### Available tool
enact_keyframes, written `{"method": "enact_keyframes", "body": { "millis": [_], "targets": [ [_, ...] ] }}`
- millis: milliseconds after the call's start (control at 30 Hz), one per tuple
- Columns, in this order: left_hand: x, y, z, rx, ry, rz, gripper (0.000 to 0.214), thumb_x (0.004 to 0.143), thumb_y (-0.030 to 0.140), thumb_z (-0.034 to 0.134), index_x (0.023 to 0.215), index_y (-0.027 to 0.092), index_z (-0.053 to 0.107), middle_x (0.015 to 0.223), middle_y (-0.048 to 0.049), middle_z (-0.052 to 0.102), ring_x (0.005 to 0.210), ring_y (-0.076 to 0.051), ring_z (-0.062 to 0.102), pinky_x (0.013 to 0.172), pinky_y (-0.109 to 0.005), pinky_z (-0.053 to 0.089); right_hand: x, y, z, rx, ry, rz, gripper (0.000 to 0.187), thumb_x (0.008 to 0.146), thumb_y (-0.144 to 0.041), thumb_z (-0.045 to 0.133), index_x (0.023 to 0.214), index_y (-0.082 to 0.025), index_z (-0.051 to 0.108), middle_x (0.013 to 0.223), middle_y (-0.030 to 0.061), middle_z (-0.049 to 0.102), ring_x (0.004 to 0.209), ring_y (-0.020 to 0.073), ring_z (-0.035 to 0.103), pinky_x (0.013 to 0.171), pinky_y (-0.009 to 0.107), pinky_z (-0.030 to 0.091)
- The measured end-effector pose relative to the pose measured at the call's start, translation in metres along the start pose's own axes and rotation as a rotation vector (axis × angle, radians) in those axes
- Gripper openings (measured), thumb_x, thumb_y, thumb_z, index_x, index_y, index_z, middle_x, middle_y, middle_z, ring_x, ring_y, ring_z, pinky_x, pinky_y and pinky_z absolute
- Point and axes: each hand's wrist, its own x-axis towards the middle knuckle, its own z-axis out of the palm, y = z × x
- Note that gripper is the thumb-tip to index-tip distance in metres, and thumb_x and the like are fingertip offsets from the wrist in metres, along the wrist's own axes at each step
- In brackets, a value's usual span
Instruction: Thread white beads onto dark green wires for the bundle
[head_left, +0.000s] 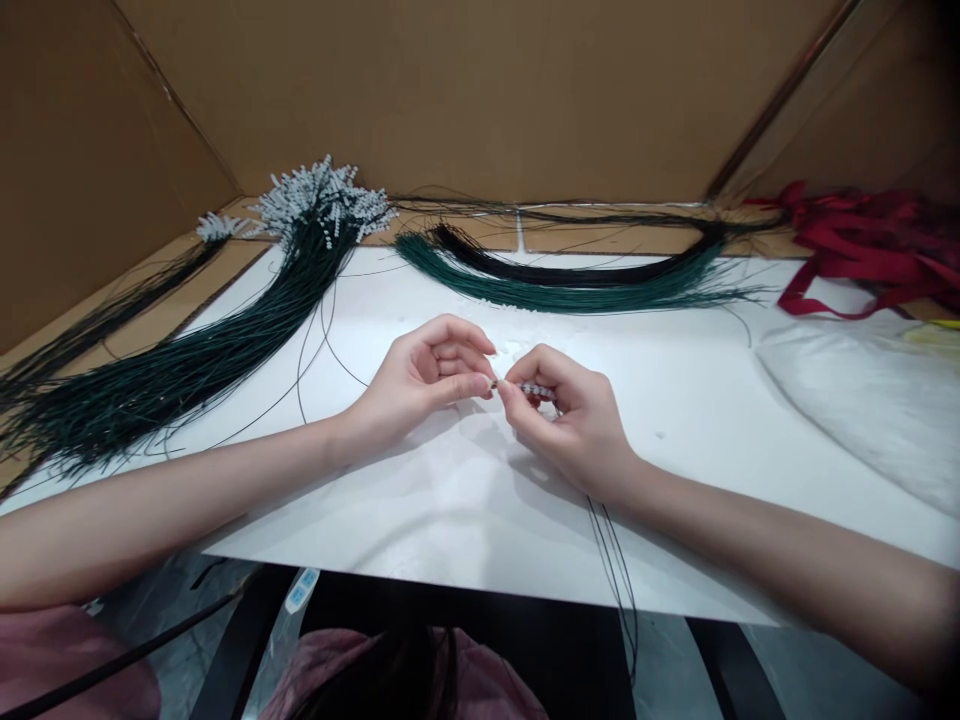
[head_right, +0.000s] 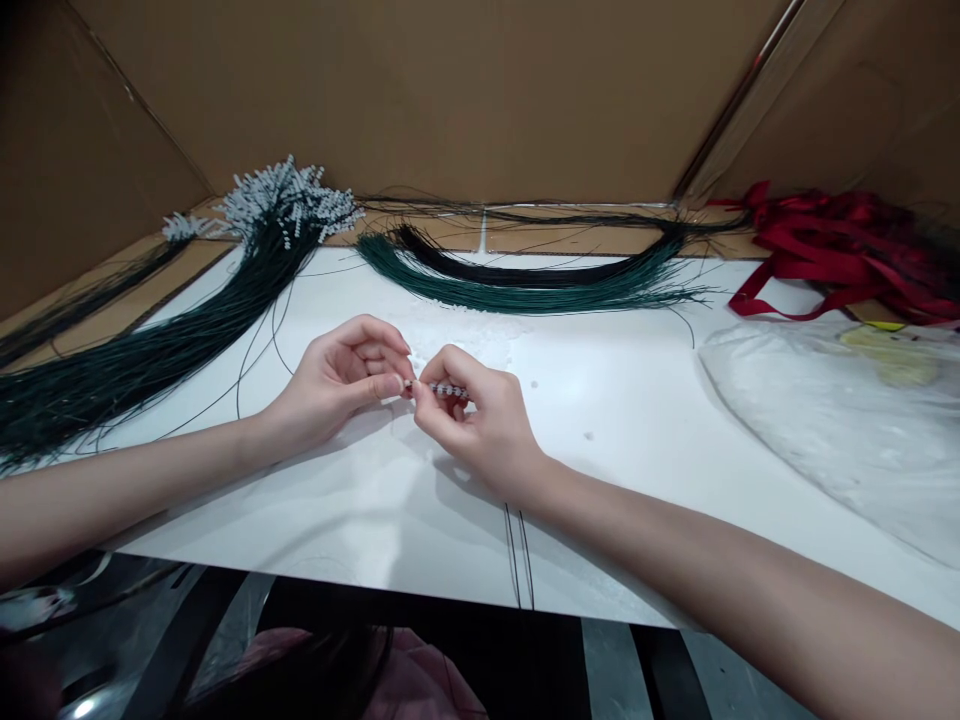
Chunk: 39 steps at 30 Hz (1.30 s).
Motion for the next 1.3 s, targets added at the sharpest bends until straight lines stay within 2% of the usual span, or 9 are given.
{"method": "enact_keyframes", "body": {
  "millis": [567,900,1300],
  "targets": [
    [0.0006,-0.0001,-0.0028,-0.005,-0.040,-0.014,0.027,0.078,0.013,0.076,0.100,0.017,0.062,0.084,-0.0021,0.070,0.077,-0.009,0.068,0.073,-0.017,0.056,0.0009,0.0022,0.0008,0.013,0.042,-0.035,0.014,0.083,-0.013,0.059,0.072,-0.018,0.051,0.061,-0.0048,0.047,0.052,0.0060,0.038,0.048,0.021,0.030],
    [0.0008,-0.0022,-0.0041,-0.046,-0.010,-0.012,0.026,0.077,0.013,0.077,0.097,0.016,0.061,0.081,-0.0016,0.072,0.072,-0.009,0.069,0.071,-0.016,0.056,-0.0005,0.0031,0.0006,0.020,-0.001,-0.024,0.014,0.083,-0.014,0.059,0.072,-0.018,0.052,0.060,-0.0050,0.046,0.052,0.0064,0.039,0.048,0.021,0.030],
    [-0.0009,-0.0001,-0.0017,0.057,0.030,0.026,0.028,0.073,0.012,0.080,0.092,0.016,0.060,0.079,-0.0006,0.069,0.072,-0.009,0.068,0.070,-0.017,0.055,-0.0021,0.0015,0.0000,-0.002,-0.045,-0.048,0.012,0.081,-0.011,0.058,0.073,-0.018,0.052,0.063,-0.0043,0.048,0.054,0.0067,0.041,0.050,0.020,0.033]
  ]
}}
